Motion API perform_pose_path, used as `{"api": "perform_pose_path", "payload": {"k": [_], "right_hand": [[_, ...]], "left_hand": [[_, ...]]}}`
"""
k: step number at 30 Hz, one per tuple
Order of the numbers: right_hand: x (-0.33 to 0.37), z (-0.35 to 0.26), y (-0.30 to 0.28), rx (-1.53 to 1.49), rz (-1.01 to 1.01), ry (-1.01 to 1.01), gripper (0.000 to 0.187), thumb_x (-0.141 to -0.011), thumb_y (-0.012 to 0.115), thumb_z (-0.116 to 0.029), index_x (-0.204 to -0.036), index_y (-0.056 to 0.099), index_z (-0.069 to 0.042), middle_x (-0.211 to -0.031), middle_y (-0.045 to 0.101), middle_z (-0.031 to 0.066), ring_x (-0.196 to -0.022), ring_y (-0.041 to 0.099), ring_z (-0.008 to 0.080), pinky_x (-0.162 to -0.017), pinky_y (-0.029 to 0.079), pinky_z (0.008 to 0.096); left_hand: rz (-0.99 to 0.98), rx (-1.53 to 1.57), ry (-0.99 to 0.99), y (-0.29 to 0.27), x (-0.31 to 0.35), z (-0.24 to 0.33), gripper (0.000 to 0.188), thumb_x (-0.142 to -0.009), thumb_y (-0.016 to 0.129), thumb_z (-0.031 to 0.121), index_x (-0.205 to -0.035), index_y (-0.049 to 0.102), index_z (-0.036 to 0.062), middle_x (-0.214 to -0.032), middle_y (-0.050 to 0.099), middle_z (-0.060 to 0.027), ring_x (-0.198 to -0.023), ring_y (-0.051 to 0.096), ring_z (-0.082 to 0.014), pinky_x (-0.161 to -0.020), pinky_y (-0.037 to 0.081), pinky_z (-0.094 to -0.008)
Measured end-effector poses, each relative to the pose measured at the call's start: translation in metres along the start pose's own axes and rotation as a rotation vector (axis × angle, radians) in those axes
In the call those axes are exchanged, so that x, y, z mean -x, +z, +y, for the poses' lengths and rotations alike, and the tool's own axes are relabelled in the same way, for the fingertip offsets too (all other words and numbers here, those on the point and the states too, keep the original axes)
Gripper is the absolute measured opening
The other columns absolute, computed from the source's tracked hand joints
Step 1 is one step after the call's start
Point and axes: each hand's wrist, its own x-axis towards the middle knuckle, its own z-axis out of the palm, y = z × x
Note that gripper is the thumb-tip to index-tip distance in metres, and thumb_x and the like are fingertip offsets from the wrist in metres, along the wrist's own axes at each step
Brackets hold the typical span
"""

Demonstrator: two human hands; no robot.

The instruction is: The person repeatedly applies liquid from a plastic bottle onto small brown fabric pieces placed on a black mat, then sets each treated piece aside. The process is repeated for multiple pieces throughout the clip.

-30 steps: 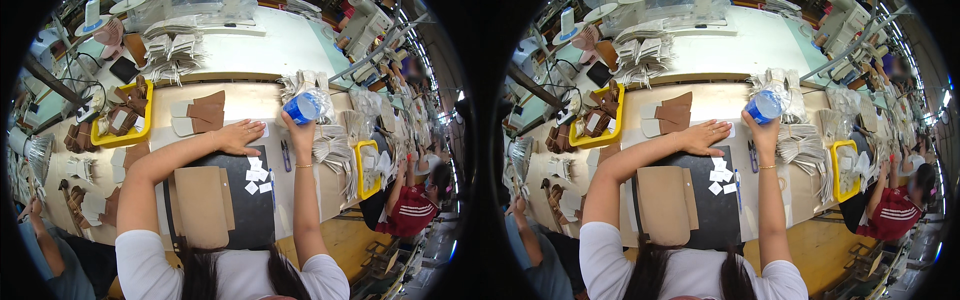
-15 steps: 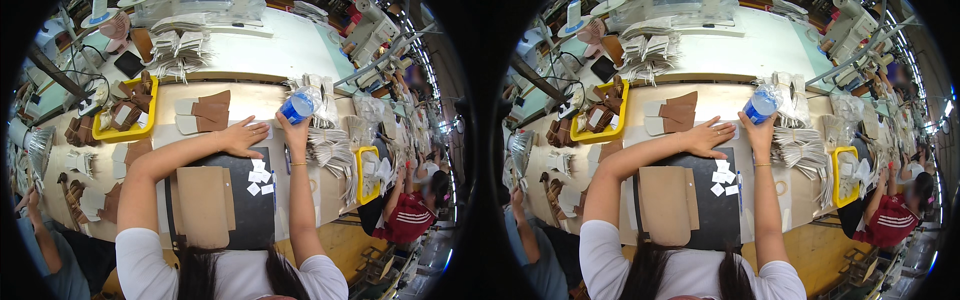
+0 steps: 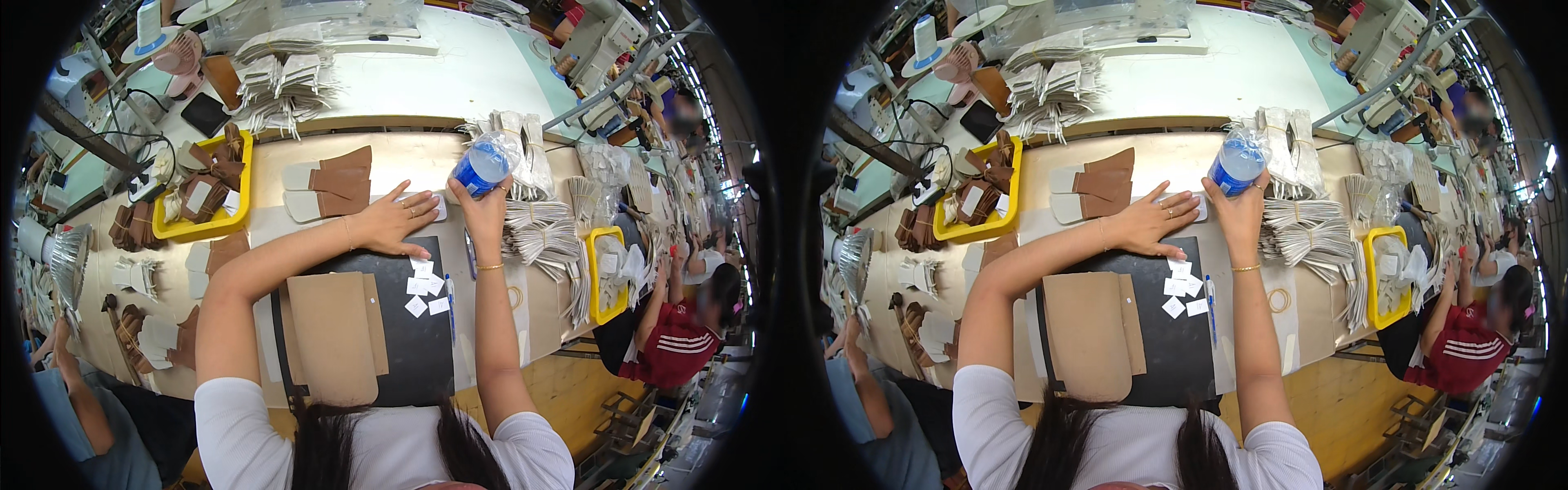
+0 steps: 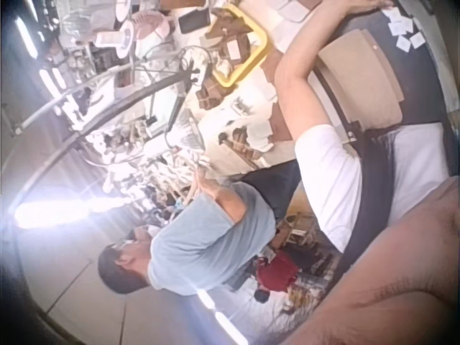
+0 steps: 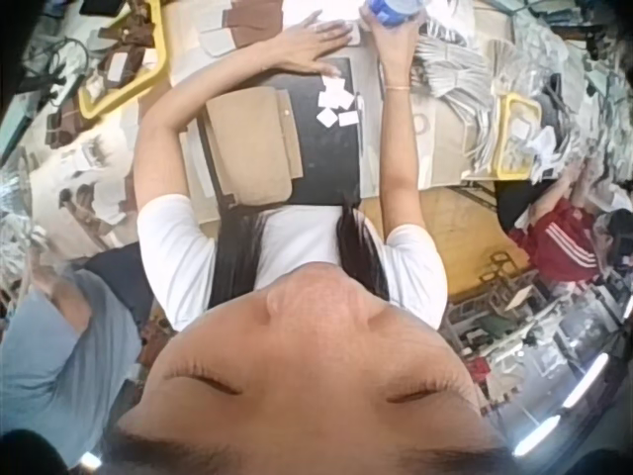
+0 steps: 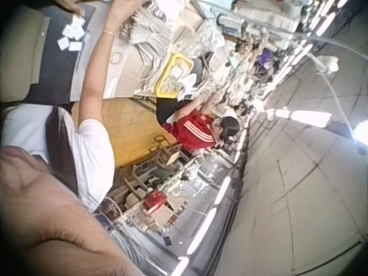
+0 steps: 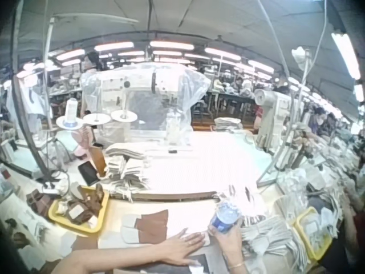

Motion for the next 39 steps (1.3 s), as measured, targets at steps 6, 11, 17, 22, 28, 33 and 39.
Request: {"api": "perform_pose_path", "payload": {"k": [6,11,17,22,28,33,39], "right_hand": [[0.007,-0.011,-0.007,0.197,0.058,-0.048,0.091,-0.067,0.084,-0.031,-0.133,0.033,0.005,-0.125,0.049,0.0250,-0.113,0.053,0.0351,-0.091,0.045,0.0387],[0.031,-0.048,-0.022,0.233,0.130,-0.072,0.082,-0.074,0.079,-0.028,-0.136,0.034,0.003,-0.127,0.048,0.0237,-0.114,0.053,0.0325,-0.094,0.044,0.0382],[0.082,-0.016,-0.004,0.377,-0.390,-0.354,0.046,-0.088,0.062,-0.021,-0.124,0.052,0.004,-0.128,0.052,0.0213,-0.119,0.050,0.0347,-0.099,0.041,0.0423],[0.063,0.003,0.028,0.733,-0.508,-0.435,0.050,-0.096,0.045,-0.036,-0.125,0.053,0.003,-0.134,0.049,0.0212,-0.125,0.046,0.0365,-0.107,0.032,0.0473],[0.061,0.017,0.027,0.781,-0.606,-0.382,0.050,-0.096,0.040,-0.035,-0.128,0.051,0.003,-0.136,0.048,0.0205,-0.127,0.044,0.0370,-0.107,0.031,0.0485],[0.062,0.014,0.023,0.800,-0.635,-0.409,0.046,-0.091,0.040,-0.021,-0.129,0.049,0.003,-0.137,0.047,0.0210,-0.128,0.043,0.0375,-0.108,0.030,0.0486],[0.055,0.015,0.023,0.789,-0.685,-0.383,0.046,-0.089,0.041,-0.019,-0.128,0.049,0.004,-0.137,0.047,0.0221,-0.127,0.043,0.0387,-0.108,0.031,0.0479]], "left_hand": [[0.101,0.091,0.010,-0.021,0.002,0.003,0.070,-0.089,0.044,0.060,-0.126,0.051,0.0006,-0.130,0.048,-0.0184,-0.123,0.042,-0.0315,-0.103,0.033,-0.0444],[0.148,0.063,-0.020,-0.019,0.015,0.003,0.060,-0.089,0.050,0.054,-0.113,0.060,0.0000,-0.115,0.055,-0.0157,-0.106,0.051,-0.0298,-0.091,0.041,-0.0391],[0.126,0.039,0.007,-0.009,0.022,0.001,0.059,-0.087,0.053,0.051,-0.114,0.059,-0.0017,-0.117,0.055,-0.0169,-0.109,0.051,-0.0312,-0.093,0.041,-0.0402],[0.223,0.045,0.020,0.002,0.024,-0.003,0.060,-0.086,0.055,0.051,-0.107,0.061,-0.0051,-0.115,0.057,-0.0162,-0.107,0.052,-0.0305,-0.093,0.043,-0.0381],[0.090,0.096,0.022,-0.007,0.030,-0.006,0.053,-0.087,0.055,0.042,-0.115,0.059,-0.0027,-0.128,0.050,-0.0207,-0.117,0.049,-0.0332,-0.100,0.040,-0.0401],[0.079,0.222,-0.115,-0.025,0.042,-0.008,0.035,-0.087,0.058,0.032,-0.106,0.065,0.0031,-0.123,0.054,-0.0181,-0.116,0.050,-0.0306,-0.099,0.040,-0.0411],[0.179,0.038,-0.034,-0.016,0.049,-0.012,0.035,-0.087,0.057,0.031,-0.105,0.066,0.0015,-0.116,0.058,-0.0169,-0.114,0.052,-0.0319,-0.103,0.037,-0.0410]]}}
